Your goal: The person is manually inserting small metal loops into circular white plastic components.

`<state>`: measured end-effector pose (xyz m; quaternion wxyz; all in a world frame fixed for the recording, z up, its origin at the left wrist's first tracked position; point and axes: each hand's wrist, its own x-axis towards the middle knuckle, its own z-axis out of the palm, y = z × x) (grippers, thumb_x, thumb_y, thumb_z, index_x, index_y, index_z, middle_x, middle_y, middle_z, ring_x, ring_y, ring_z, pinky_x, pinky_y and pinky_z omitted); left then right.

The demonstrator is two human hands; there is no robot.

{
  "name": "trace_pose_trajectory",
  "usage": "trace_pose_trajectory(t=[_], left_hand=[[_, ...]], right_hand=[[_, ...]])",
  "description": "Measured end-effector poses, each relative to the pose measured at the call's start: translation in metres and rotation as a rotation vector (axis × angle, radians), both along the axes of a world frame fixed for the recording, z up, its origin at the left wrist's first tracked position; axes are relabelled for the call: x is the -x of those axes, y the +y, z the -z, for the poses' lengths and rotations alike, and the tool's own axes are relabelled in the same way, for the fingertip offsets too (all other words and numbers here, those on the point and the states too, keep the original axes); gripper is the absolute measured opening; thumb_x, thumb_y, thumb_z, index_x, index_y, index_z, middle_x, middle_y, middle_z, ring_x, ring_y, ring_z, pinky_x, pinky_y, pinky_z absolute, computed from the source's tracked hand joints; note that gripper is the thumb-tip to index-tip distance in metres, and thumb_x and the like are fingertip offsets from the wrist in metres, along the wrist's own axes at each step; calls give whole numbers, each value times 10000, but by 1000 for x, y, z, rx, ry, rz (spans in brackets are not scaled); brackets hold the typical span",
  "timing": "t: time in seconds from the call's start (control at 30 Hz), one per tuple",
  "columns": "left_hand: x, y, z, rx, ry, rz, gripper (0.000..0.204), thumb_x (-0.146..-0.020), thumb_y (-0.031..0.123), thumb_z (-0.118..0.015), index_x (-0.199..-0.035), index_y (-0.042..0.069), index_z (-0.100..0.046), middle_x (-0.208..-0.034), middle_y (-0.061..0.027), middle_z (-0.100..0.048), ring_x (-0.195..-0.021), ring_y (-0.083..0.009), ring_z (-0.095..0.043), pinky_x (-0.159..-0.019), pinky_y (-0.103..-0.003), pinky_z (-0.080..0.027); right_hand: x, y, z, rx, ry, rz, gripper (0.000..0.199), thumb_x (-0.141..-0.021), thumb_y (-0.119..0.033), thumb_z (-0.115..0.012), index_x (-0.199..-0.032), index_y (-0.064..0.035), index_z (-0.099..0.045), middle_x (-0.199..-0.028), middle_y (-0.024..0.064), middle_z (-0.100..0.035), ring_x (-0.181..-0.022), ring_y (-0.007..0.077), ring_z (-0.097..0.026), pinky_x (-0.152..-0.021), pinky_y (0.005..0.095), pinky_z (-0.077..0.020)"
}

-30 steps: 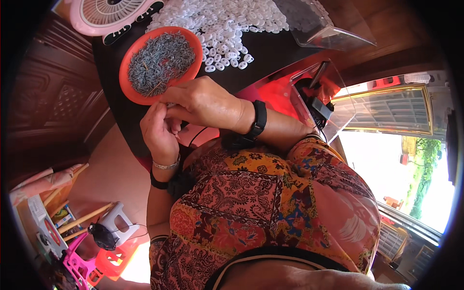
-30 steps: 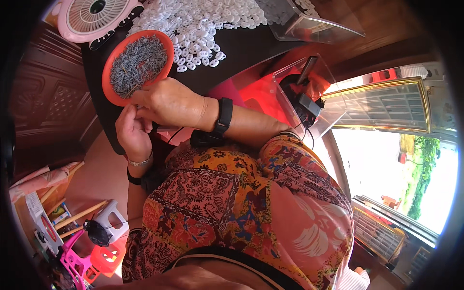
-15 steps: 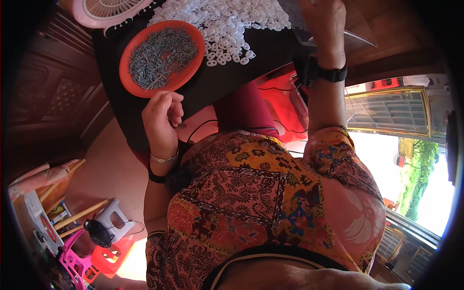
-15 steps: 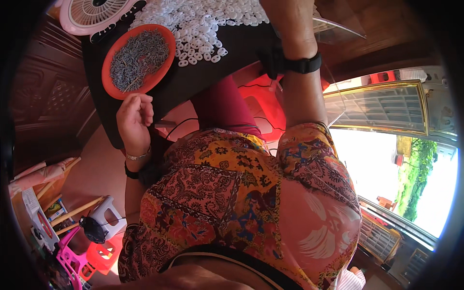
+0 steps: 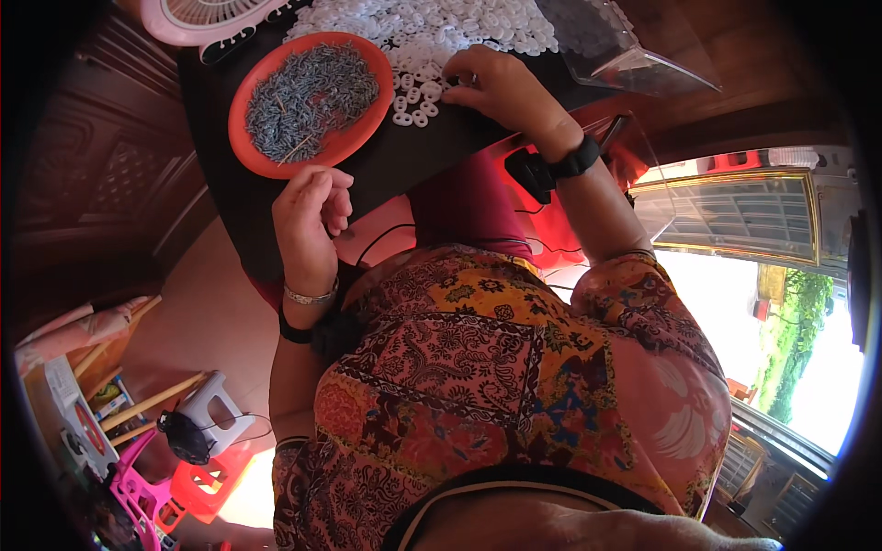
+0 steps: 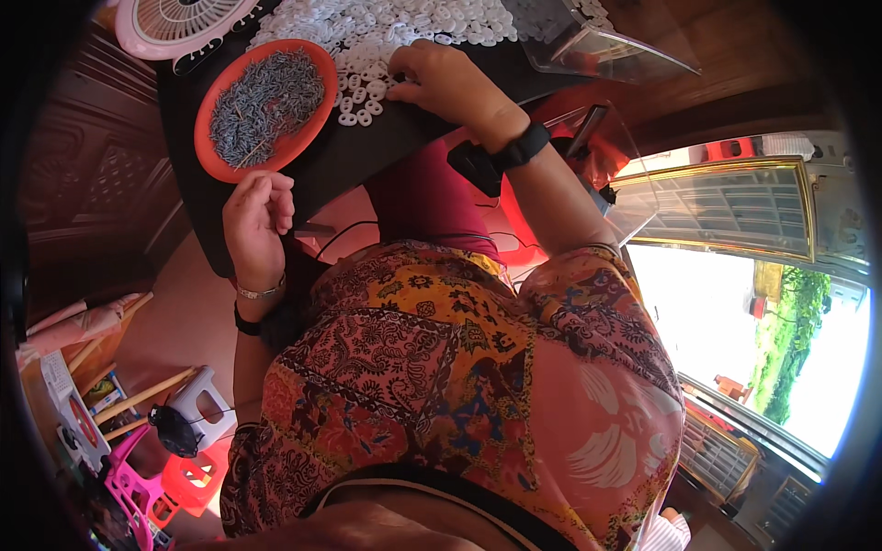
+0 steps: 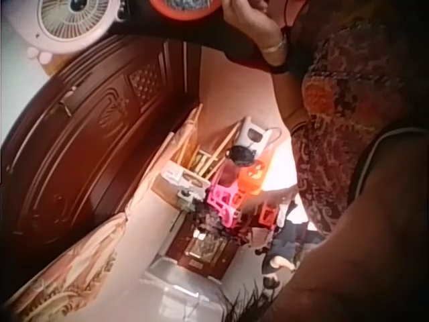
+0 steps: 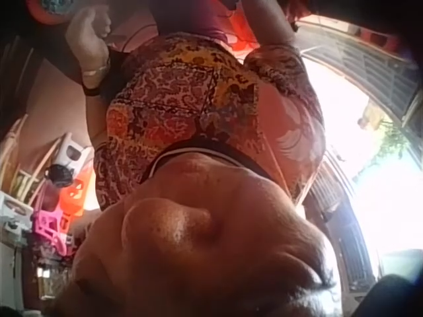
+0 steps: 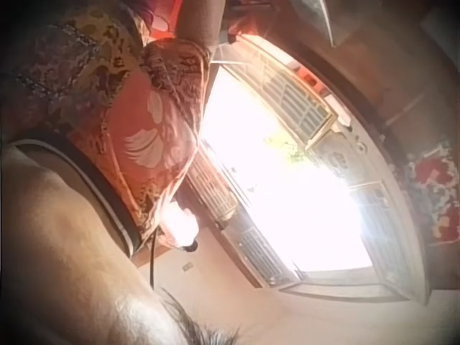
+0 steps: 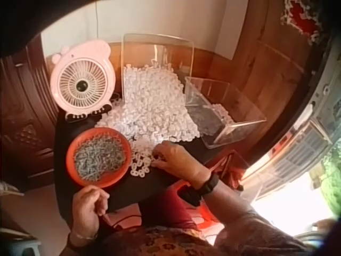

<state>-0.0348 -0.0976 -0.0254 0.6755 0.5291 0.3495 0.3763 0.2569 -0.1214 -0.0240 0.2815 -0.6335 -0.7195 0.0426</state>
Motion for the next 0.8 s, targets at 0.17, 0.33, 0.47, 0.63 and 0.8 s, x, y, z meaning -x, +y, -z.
trace_pose_trajectory(t=[0.17,0.33,0.47,0.63,0.8], left_hand=[[0,-2,-1,-12,16,-11,253,-911,194,-445,-815,20,-599,-610,-3,-513,-499,-54,-413,-465,-188,-307],[-1,-2,0,-29,6,-14,247,-911,190,-447,-815,21,-601,-609,-2,-512,-499,-54,-414,-466,-191,-308],[0,-1,-1,-15,8,-12,244,-909,186,-452,-816,18,-601,-608,-3,-510,-501,-55,-415,-470,-193,-312],[1,-1,1,-14,-4,-14,242,-907,186,-456,-819,15,-602,-611,-4,-509,-505,-57,-419,-474,-193,-313],[0,-2,0,-26,-4,3,243,-909,188,-458,-822,12,-601,-620,-3,-509,-513,-58,-423,-480,-193,-316]], right_hand=[[-24,52,4,-3,-182,-19,230,-776,-257,-666,-900,-67,-633,-809,119,-610,-768,285,-605,-689,362,-481],[-37,75,4,-32,-253,8,198,-784,-237,-589,-772,-45,-634,-759,205,-602,-769,367,-596,-696,440,-487],[-29,76,-5,36,-203,83,210,-782,-234,-586,-811,-35,-646,-795,215,-614,-809,370,-602,-732,433,-490],[-28,57,-11,0,-100,11,217,-781,-250,-627,-873,-57,-658,-828,175,-630,-802,323,-616,-716,385,-493],[-9,41,-12,155,-174,51,222,-770,-273,-656,-877,-79,-657,-804,96,-654,-761,278,-631,-688,360,-498]])
